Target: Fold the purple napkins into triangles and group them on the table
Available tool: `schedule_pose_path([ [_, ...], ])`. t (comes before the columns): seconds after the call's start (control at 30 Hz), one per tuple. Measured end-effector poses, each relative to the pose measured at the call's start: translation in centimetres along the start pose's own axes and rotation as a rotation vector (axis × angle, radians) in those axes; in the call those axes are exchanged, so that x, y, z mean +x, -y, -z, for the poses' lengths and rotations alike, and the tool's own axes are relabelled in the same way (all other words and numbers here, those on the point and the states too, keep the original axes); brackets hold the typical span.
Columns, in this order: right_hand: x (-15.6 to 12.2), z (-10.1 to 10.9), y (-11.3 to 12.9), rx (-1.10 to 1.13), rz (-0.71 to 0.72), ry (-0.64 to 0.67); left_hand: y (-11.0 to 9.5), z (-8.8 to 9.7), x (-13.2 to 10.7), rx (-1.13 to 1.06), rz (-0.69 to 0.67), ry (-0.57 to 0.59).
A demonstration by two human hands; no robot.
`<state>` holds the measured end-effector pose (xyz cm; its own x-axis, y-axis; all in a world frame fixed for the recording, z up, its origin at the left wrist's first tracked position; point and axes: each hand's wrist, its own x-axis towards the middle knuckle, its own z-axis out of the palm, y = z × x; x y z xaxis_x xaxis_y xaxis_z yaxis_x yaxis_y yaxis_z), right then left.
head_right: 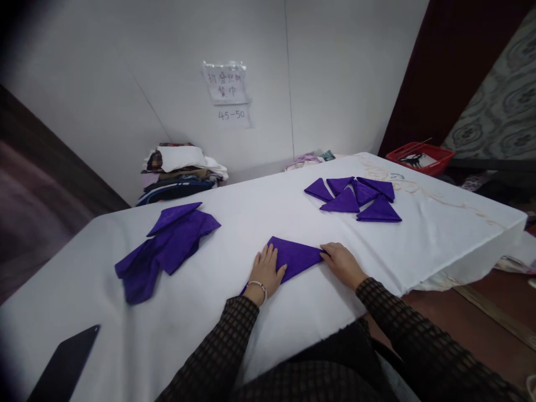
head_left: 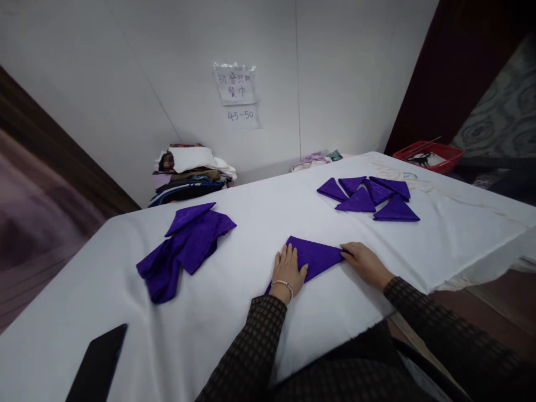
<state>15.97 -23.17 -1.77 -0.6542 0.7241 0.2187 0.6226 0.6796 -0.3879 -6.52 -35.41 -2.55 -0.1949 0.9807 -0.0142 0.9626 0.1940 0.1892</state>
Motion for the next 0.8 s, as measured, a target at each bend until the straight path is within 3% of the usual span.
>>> schedule_pose_path([
  [0.2, 0.5, 0.3, 0.1, -0.089, 0.062, 0.0, 0.0, -0.3, 0.0, -0.019, -0.001, -0.013],
  [0.33, 1.3, -0.5, 3.3, -0.073, 0.173, -0.011, 0.0, -0.3, 0.0, -0.018, -0.001, -0.012],
  [0.47, 3.2, -2.6, 7.5, 0.012, 0.38, 0.181, -0.1, -0.1, -0.1, 0.003, -0.006, 0.021],
  [0.53, 4.5, -3.5, 8.5, 0.011, 0.403, 0.27, -0.2, 0.1, -0.1, -0.001, -0.003, 0.037],
  [0.67, 6.5, -4.6, 8.2, -0.023, 0.361, 0.352, -0.5, 0.3, -0.1, -0.034, 0.023, 0.049],
  [0.8, 6.8, -5.1, 7.2, -0.051, 0.362, 0.354, -0.6, 0.4, 0.0, -0.065, 0.028, 0.052],
])
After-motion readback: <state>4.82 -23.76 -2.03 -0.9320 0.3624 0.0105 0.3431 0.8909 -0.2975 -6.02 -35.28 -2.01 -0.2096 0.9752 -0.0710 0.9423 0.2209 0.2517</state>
